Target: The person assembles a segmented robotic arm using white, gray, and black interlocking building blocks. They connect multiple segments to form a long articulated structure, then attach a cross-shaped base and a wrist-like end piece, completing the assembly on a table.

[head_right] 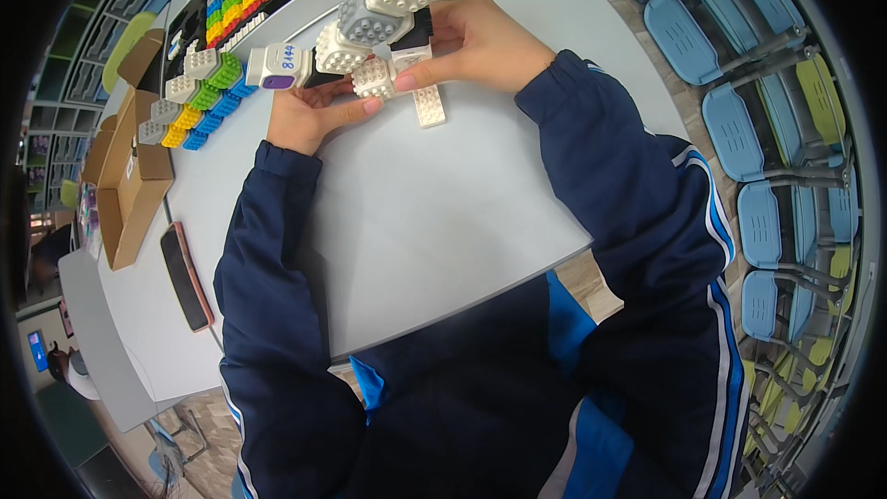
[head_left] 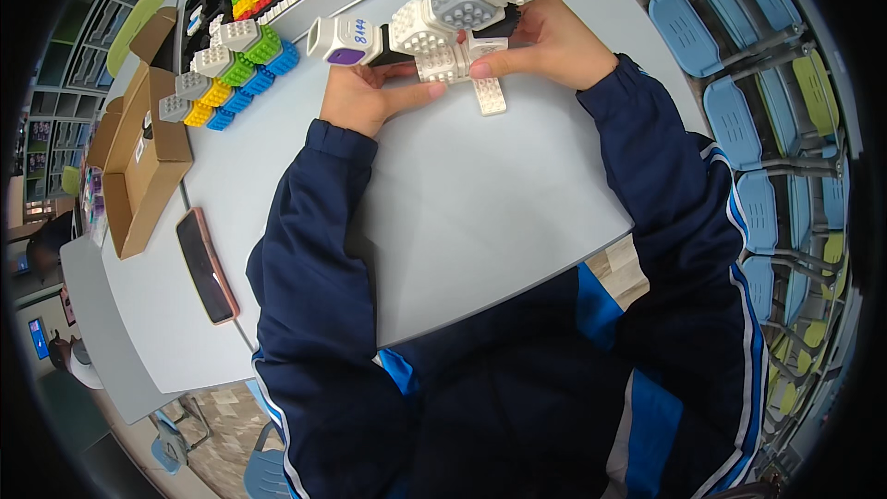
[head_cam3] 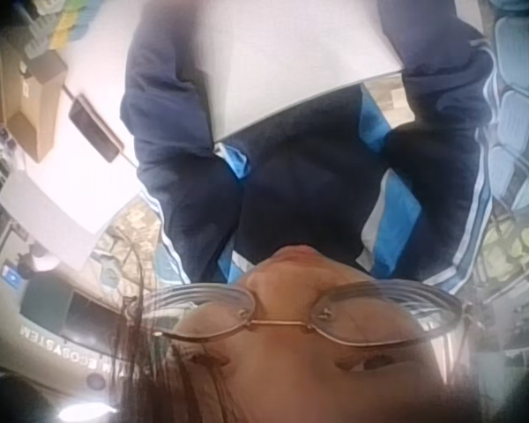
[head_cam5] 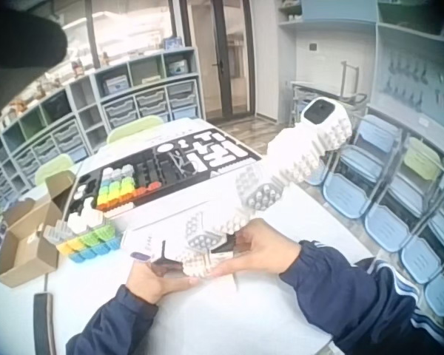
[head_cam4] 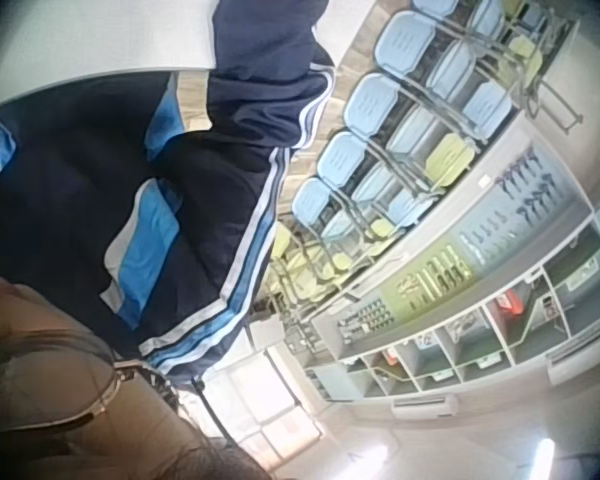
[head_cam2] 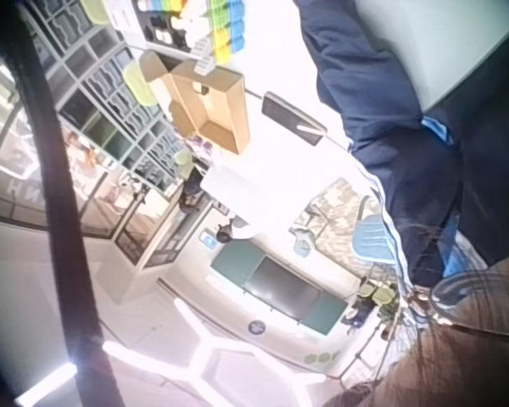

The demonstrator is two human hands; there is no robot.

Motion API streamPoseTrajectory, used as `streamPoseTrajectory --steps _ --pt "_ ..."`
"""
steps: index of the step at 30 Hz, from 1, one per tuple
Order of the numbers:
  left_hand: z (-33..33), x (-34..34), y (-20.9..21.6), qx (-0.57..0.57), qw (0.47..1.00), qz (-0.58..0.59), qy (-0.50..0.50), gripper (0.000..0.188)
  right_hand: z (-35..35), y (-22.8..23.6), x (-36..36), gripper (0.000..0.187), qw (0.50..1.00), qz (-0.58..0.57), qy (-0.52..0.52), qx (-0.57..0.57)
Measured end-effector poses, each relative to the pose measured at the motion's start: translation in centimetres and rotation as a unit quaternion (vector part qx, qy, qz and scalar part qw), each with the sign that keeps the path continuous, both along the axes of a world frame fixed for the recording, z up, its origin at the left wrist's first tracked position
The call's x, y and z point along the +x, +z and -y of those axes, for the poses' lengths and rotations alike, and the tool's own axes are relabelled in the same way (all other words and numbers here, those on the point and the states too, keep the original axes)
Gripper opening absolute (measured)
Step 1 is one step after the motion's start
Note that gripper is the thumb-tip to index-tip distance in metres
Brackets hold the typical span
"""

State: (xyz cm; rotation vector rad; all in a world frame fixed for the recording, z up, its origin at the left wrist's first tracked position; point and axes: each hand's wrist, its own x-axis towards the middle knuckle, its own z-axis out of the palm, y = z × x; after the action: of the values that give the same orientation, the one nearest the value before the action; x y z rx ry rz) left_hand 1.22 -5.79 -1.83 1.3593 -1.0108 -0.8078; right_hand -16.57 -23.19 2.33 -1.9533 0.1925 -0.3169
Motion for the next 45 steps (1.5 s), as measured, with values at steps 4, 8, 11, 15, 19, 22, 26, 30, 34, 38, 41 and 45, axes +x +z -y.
streamPoseTrajectory --steps 4,8,11,15,19,22,26,30,34,38,41,45 --pt "-0.5 0.1 1.0 0.101 0.988 0.112 0.033 0.044 0.1 -0.1 0.0 0.052 0.999 0.004 0.001 0.042" --pt "-0.7 0.4 0.7 0.114 0.985 0.128 0.033 0.041 -0.2 0.1 -0.1 0.051 0.999 -0.015 -0.011 0.044" --pt "-0.5 -0.2 1.2 0.094 0.989 0.115 0.025 0.043 0.1 -0.4 -0.1 0.050 0.999 0.003 -0.008 0.048" --pt "-0.7 -0.9 1.8 0.081 0.992 0.092 0.043 0.047 0.9 -1.3 0.1 0.049 1.000 -0.007 -0.010 -0.007" --pt "-0.7 -0.8 1.9 0.078 0.993 0.077 0.036 0.050 0.7 -1.7 0.3 0.047 1.000 0.017 -0.009 -0.008" --pt "-0.7 -0.8 2.0 0.097 0.991 0.088 0.038 0.050 0.7 -1.7 0.3 0.044 1.000 0.023 -0.008 -0.008" --pt "-0.6 -0.7 1.8 0.108 0.992 0.058 0.033 0.059 0.9 -1.6 0.6 0.042 0.998 0.032 -0.002 -0.055" --pt "-0.8 -0.5 1.6 0.106 0.994 0.025 0.015 0.061 0.8 -1.5 0.9 0.042 0.997 0.024 -0.011 -0.077" --pt "-0.6 0.1 1.3 0.118 0.993 0.029 0.005 0.065 0.8 -1.3 0.5 0.042 0.999 0.020 -0.008 -0.047" --pt "-1.1 0.6 1.1 0.123 0.990 0.064 0.003 0.068 0.9 -1.6 0.4 0.043 1.000 0.015 0.007 -0.024" --pt "-1.1 0.5 0.7 0.106 0.994 0.032 0.004 0.069 0.7 -2.0 0.6 0.043 0.999 0.035 0.007 -0.003" --pt "-1.8 0.6 1.5 0.137 0.990 0.012 -0.030 0.070 0.8 -1.0 0.6 0.060 0.998 -0.044 0.038 0.005"
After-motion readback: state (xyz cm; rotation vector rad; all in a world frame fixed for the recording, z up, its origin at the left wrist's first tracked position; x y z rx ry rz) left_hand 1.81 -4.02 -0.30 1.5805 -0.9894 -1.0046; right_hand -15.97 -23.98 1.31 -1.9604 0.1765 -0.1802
